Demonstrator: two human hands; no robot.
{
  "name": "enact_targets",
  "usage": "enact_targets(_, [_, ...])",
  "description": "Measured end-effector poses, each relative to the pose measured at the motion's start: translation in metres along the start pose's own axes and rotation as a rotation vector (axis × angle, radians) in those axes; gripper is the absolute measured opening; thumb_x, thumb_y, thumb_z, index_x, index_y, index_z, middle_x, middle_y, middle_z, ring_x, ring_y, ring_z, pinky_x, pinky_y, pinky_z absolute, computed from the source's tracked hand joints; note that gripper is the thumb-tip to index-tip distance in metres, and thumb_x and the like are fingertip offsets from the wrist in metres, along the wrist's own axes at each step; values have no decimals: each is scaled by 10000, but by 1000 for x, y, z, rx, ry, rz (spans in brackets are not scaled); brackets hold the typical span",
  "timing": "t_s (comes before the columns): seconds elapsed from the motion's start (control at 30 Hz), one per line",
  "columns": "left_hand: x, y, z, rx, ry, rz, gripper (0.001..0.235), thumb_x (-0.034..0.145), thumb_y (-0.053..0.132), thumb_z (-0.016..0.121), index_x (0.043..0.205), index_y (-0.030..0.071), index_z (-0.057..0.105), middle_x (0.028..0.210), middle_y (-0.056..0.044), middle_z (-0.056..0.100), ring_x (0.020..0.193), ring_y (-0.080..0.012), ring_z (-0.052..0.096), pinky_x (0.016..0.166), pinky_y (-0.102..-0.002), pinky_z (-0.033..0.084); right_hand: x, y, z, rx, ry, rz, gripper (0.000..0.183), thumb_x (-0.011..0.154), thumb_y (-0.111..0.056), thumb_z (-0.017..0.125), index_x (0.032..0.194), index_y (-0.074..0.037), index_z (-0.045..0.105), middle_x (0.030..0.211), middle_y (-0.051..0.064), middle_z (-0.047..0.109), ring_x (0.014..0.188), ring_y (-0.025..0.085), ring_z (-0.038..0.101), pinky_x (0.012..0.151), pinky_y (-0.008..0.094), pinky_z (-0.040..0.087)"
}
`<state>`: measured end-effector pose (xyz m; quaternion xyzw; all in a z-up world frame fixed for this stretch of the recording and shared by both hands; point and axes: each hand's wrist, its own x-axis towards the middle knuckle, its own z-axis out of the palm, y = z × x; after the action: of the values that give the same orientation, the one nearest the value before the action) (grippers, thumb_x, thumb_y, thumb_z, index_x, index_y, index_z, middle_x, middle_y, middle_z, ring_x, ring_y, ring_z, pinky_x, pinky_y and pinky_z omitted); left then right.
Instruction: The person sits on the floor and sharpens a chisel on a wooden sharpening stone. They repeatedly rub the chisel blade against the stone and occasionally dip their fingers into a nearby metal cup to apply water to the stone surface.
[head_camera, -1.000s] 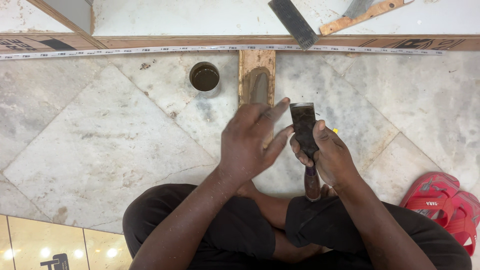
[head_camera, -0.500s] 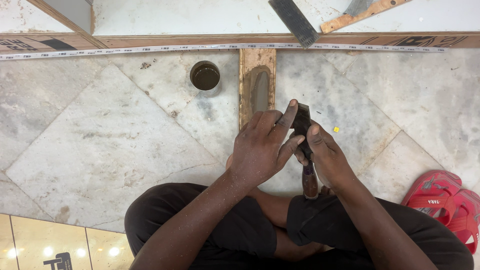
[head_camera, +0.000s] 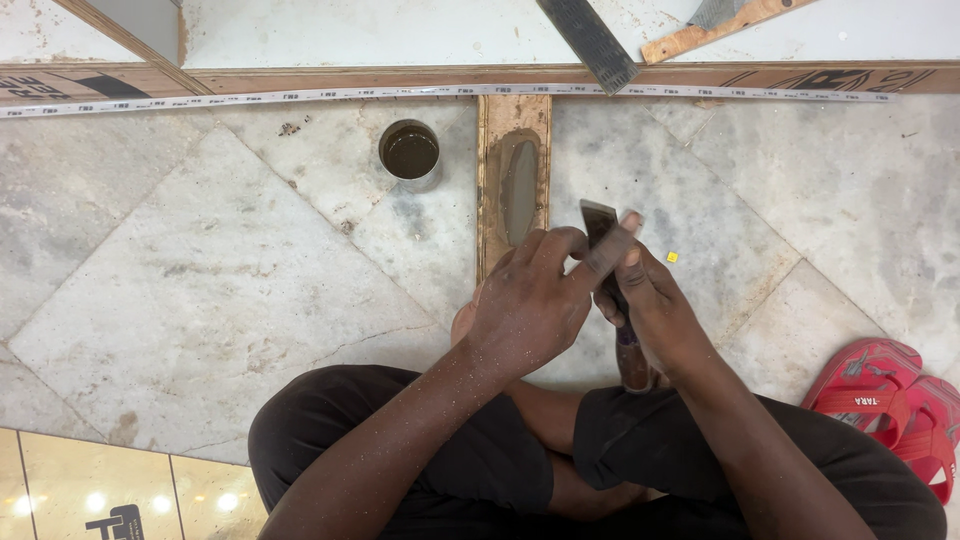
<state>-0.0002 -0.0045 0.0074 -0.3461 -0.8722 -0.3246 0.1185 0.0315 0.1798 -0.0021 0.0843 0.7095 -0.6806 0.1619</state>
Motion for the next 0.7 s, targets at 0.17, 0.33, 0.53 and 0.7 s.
enact_targets(0.17, [7,-12,-18,-266,91,-222,694,979,113,670,1603,182,374,1134,-82,606,895,-189,640,760,-342,574,1,-1,-25,210,-70,57,872,929,-738,345,1190,42,634,762,58,602,593,100,493,543,251,419])
enact_targets(0.33, [7,-54,-16,-106,22,-431,477,975,184,648,1439,111,560,1036,-98,617,849,-216,673,670,-359,579,-2,0,-38,363,-96,2,837,992,-693,399,1179,88,638,774,95,606,609,120,511,556,265,436])
enact_targets(0.53, [-21,-93,27,326,-437,-491,429,843,164,706,1264,109,646,1027,-103,630,938,-268,696,684,-412,592,-4,3,-35,364,-116,-17,822,997,-680,408,1189,85,637,783,104,609,630,128,519,572,272,447])
enact_targets(0.7, [-31,-105,48,378,-586,-511,472,833,239,754,1275,122,639,1040,-110,634,947,-278,700,692,-437,588,-3,-3,-30,363,-102,3,833,986,-693,412,1192,84,633,767,98,605,610,123,510,544,267,430])
